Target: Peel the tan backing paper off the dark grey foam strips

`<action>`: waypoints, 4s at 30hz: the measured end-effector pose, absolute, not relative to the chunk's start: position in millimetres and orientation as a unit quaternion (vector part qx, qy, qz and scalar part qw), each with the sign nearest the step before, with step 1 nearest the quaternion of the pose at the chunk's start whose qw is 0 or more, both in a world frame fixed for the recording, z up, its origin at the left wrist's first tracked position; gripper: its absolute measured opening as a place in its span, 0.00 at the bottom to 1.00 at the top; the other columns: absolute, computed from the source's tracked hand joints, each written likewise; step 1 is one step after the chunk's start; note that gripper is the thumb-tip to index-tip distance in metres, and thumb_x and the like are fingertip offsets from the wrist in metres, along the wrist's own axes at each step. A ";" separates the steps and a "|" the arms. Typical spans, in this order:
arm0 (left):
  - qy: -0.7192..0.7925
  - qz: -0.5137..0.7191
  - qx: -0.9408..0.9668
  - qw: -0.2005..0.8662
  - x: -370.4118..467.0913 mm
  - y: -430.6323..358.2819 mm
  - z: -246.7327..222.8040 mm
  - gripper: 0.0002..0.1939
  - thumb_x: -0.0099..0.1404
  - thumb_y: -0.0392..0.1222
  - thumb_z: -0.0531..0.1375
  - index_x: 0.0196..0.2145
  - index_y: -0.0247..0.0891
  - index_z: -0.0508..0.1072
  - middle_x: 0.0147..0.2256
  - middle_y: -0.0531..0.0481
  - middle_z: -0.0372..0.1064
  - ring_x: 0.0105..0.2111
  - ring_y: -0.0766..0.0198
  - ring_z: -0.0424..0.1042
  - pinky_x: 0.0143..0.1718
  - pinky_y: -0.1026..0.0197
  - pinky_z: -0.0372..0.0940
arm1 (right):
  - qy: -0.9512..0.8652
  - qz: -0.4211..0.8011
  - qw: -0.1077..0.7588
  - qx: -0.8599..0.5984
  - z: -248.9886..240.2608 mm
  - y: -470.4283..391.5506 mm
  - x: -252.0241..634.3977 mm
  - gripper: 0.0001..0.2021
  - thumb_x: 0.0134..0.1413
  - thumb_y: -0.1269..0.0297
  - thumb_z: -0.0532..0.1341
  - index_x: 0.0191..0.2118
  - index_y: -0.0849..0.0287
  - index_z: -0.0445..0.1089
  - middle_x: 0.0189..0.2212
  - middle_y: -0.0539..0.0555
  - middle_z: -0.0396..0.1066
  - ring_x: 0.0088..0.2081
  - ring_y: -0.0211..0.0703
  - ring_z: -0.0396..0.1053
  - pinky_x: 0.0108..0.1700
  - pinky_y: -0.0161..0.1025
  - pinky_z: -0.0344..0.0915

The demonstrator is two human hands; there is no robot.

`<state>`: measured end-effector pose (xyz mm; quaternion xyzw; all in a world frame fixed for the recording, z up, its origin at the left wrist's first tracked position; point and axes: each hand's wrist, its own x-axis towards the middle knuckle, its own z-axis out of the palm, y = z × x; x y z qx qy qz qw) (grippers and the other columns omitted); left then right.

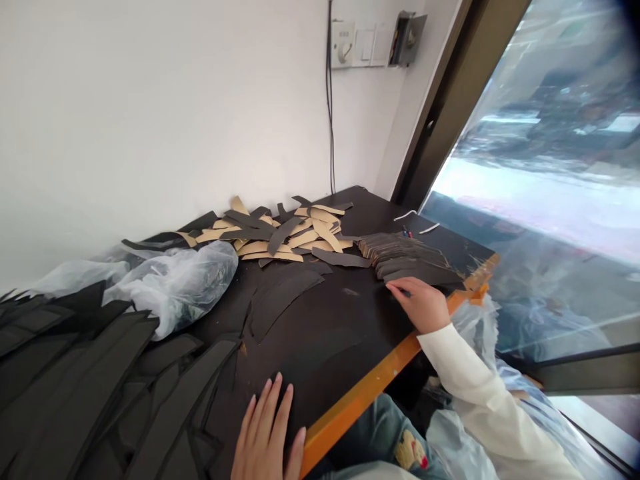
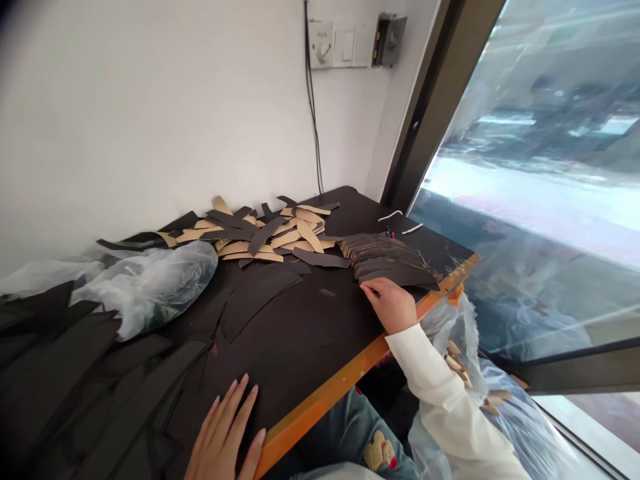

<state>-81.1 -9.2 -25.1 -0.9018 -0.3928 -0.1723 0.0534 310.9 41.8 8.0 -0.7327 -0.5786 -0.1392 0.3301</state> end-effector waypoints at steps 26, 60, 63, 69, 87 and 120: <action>-0.483 -0.514 -0.659 -0.261 -20.3 -41.1 22.7 0.08 0.64 0.35 0.63 0.38 0.40 0.82 0.37 0.47 0.81 0.35 0.60 0.80 0.40 0.59 0.77 | -0.585 0.289 0.548 -0.524 22.6 -37.9 122.0 0.10 0.58 0.58 0.63 0.29 0.56 0.76 0.29 0.54 0.77 0.32 0.43 0.74 0.35 0.38 0.72; -0.460 -0.462 -0.747 -0.128 -20.8 -40.2 2.1 0.10 0.66 0.31 0.60 0.44 0.39 0.78 0.40 0.48 0.80 0.39 0.63 0.79 0.44 0.61 0.72 | -0.652 0.218 0.487 -0.539 4.9 -48.5 126.7 0.05 0.62 0.66 0.60 0.36 0.55 0.73 0.35 0.52 0.75 0.36 0.40 0.74 0.38 0.34 0.70; -0.456 -0.453 -0.757 -0.117 -20.8 -40.2 0.2 0.12 0.66 0.32 0.60 0.46 0.39 0.78 0.42 0.48 0.79 0.39 0.62 0.78 0.44 0.60 0.72 | -0.660 0.194 0.492 -0.534 2.5 -47.1 128.6 0.05 0.61 0.68 0.60 0.36 0.54 0.74 0.36 0.52 0.76 0.38 0.40 0.75 0.42 0.35 0.71; -0.446 -0.445 -0.773 -0.070 -21.3 -40.6 -6.0 0.15 0.66 0.30 0.60 0.48 0.40 0.77 0.43 0.48 0.79 0.40 0.61 0.79 0.43 0.59 0.72 | -0.670 0.160 0.483 -0.541 -1.7 -47.3 129.7 0.06 0.62 0.68 0.60 0.37 0.53 0.75 0.36 0.51 0.77 0.37 0.40 0.76 0.41 0.36 0.72; -0.492 -0.406 -0.741 -0.207 -21.4 -37.3 -1.4 0.11 0.69 0.34 0.57 0.45 0.43 0.78 0.42 0.51 0.79 0.42 0.62 0.77 0.46 0.60 0.69 | -0.661 0.205 0.493 -0.527 -0.6 -42.2 132.8 0.05 0.60 0.69 0.62 0.35 0.54 0.75 0.35 0.52 0.76 0.36 0.40 0.75 0.38 0.35 0.72; -0.577 -0.524 -0.625 -0.038 -53.0 -52.7 33.4 0.30 0.62 0.37 0.61 0.61 0.38 0.60 0.51 0.38 0.65 0.50 0.54 0.67 0.49 0.52 0.66 | -0.308 0.534 0.697 -0.366 27.1 -62.8 111.3 0.17 0.49 0.49 0.67 0.29 0.54 0.62 0.29 0.48 0.63 0.23 0.33 0.63 0.22 0.32 0.67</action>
